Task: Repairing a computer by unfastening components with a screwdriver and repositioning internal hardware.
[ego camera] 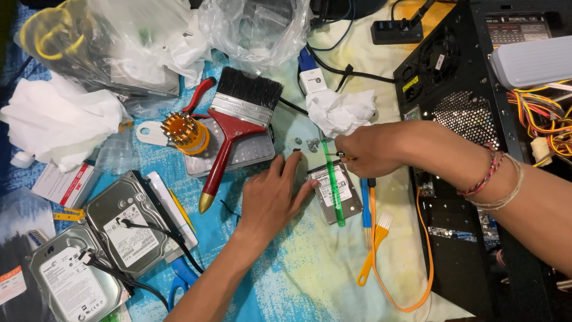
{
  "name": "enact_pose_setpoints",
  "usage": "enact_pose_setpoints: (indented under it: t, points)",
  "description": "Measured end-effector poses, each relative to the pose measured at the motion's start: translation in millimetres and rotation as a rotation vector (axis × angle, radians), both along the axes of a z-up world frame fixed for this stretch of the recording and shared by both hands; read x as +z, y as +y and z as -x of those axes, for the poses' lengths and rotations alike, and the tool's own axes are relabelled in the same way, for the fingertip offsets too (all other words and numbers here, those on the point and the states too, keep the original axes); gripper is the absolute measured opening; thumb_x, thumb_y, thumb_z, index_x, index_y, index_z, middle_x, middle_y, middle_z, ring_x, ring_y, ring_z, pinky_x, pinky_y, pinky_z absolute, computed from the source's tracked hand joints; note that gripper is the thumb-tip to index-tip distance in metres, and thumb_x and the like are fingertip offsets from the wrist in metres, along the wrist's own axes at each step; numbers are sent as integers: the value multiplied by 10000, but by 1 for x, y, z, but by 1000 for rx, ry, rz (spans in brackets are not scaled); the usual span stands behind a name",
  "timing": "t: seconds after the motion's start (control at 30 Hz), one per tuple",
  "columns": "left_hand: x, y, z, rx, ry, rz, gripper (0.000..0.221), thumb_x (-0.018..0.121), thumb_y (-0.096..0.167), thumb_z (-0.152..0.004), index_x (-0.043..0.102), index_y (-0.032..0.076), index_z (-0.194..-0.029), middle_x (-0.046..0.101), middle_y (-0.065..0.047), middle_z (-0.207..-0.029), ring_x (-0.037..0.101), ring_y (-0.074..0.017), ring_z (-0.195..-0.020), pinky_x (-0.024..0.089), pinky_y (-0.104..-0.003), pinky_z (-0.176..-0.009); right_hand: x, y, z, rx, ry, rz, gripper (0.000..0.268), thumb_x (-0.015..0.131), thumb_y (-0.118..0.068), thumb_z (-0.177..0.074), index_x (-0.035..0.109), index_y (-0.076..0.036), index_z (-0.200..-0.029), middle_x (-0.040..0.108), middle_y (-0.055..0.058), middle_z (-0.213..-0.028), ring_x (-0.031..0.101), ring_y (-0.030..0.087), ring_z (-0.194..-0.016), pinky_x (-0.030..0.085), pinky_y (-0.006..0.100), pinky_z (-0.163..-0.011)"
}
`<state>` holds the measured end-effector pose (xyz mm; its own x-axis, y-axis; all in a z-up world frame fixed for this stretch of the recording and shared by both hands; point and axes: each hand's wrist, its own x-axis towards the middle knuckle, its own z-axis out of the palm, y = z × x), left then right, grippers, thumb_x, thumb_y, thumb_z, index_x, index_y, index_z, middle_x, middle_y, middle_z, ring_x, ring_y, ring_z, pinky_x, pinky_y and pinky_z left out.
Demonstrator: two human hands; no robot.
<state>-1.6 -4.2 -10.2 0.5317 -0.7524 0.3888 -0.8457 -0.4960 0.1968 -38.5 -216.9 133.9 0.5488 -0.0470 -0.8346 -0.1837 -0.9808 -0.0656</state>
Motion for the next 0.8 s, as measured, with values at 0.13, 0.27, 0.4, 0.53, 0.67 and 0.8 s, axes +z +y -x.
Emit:
enact_pose_setpoints:
  t: [0.13, 0.27, 0.4, 0.53, 0.67, 0.8]
  points:
    - [8, 0, 1, -5, -9, 9, 534, 470, 622, -998, 577, 235, -1350, 542, 10, -822, 661, -203, -535, 546, -311, -544, -3, -3, 1, 0, -7, -3, 374, 445, -327, -961, 670, -58, -1092, 711, 152, -862, 721, 279, -782, 548, 353, -626]
    - [11, 2, 0, -31, 44, 3, 519, 471, 594, -1007, 591, 237, -1364, 564, -22, -839, 685, -243, -567, 562, -352, -559, -4, -4, 2, -5, -6, -7, 379, 408, -331, -983, 643, -50, -1079, 697, 150, -830, 703, 280, -754, 538, 357, -620]
    - [14, 3, -1, -60, 116, -15, 493, 452, 577, -1017, 611, 248, -1349, 580, -44, -868, 710, -279, -614, 571, -381, -593, -6, -8, 4, -7, -32, -7, 408, 371, -365, -999, 632, -51, -1007, 680, 139, -760, 678, 271, -687, 516, 352, -577]
    - [15, 3, 0, -73, 130, -24, 466, 449, 554, -1024, 610, 255, -1344, 578, -50, -861, 711, -291, -615, 571, -391, -594, -5, -6, 1, -17, -36, -18, 416, 359, -359, -994, 622, -37, -994, 673, 144, -758, 670, 270, -689, 513, 352, -575]
    - [13, 3, -1, -77, 121, -2, 473, 453, 554, -1023, 603, 259, -1362, 572, -67, -864, 708, -302, -612, 575, -401, -593, -8, -10, -5, -53, -19, -34, 389, 399, -314, -966, 647, -15, -955, 675, 148, -742, 655, 253, -648, 502, 333, -538]
    - [14, 4, -2, -73, 68, 15, 458, 469, 550, -1017, 606, 269, -1351, 579, -58, -853, 704, -282, -588, 577, -395, -571, -17, -21, -6, -133, 60, 1, 288, 489, -256, -880, 698, -58, -868, 692, 105, -671, 667, 208, -530, 498, 306, -443]
